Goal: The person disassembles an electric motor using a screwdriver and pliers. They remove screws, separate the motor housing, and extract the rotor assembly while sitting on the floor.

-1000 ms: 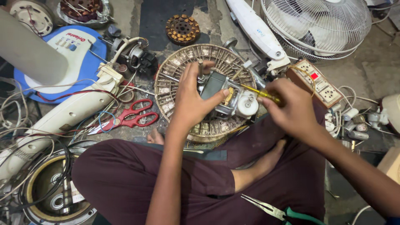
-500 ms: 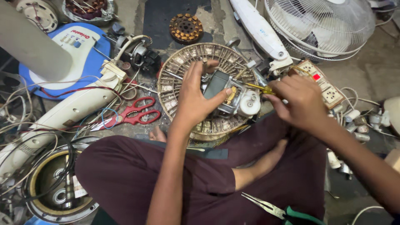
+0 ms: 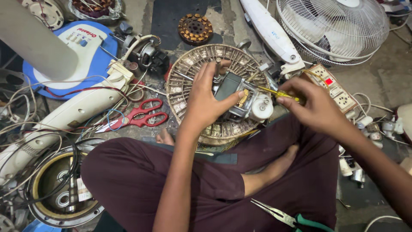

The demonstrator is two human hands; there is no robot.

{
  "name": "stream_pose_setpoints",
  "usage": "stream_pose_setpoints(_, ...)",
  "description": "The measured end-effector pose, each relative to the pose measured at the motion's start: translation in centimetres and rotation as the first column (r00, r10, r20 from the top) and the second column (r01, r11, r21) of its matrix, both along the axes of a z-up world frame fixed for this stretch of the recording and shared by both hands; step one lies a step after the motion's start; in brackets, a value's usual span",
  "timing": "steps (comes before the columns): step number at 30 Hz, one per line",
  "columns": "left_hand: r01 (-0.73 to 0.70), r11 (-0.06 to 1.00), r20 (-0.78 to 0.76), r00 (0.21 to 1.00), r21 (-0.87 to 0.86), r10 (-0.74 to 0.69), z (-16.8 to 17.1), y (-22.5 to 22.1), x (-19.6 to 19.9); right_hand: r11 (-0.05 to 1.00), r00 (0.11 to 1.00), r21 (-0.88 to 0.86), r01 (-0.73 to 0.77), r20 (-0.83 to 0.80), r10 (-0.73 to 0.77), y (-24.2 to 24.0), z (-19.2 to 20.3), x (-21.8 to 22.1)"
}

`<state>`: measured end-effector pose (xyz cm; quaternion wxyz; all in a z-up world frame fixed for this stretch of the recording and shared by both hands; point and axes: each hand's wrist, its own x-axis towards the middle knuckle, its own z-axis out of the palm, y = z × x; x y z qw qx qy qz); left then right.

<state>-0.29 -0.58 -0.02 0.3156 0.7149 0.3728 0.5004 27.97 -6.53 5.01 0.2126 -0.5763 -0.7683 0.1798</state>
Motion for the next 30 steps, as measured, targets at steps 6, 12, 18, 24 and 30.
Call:
stream_pose_setpoints(6,-0.017,0.999,0.029,0.999,-0.040,0.019,0.2,-0.6,0.1,0.970,0.987,0.241,0.022,-0.161,0.018,-1.5,-0.1,-2.3)
stream_pose_setpoints(12,-0.164,0.986,-0.052,0.985,0.014,0.165,0.4,-1.3,0.5,0.790,0.625,-0.607,0.083,-0.586,-0.516,0.1,-1.3,-0.6)
stream_pose_setpoints(18,-0.509,0.852,0.087,0.850,-0.125,0.520,3.5,-7.9,3.1,0.732,0.735,-0.681,-0.037,-0.514,-0.441,1.7,-2.3,1.3)
stream_pose_setpoints(24,-0.054,0.955,-0.025,0.998,0.291,0.064,3.5,-3.9,4.7,0.947,0.834,-0.320,0.010,-0.521,-0.184,0.9,-2.4,-0.1)
stream_pose_setpoints(30,-0.138,0.972,-0.271,0.944,0.191,0.187,4.2,-0.5,5.8,0.908,1.000,0.418,0.013,0.004,-0.016,-0.1,-2.4,-1.4)
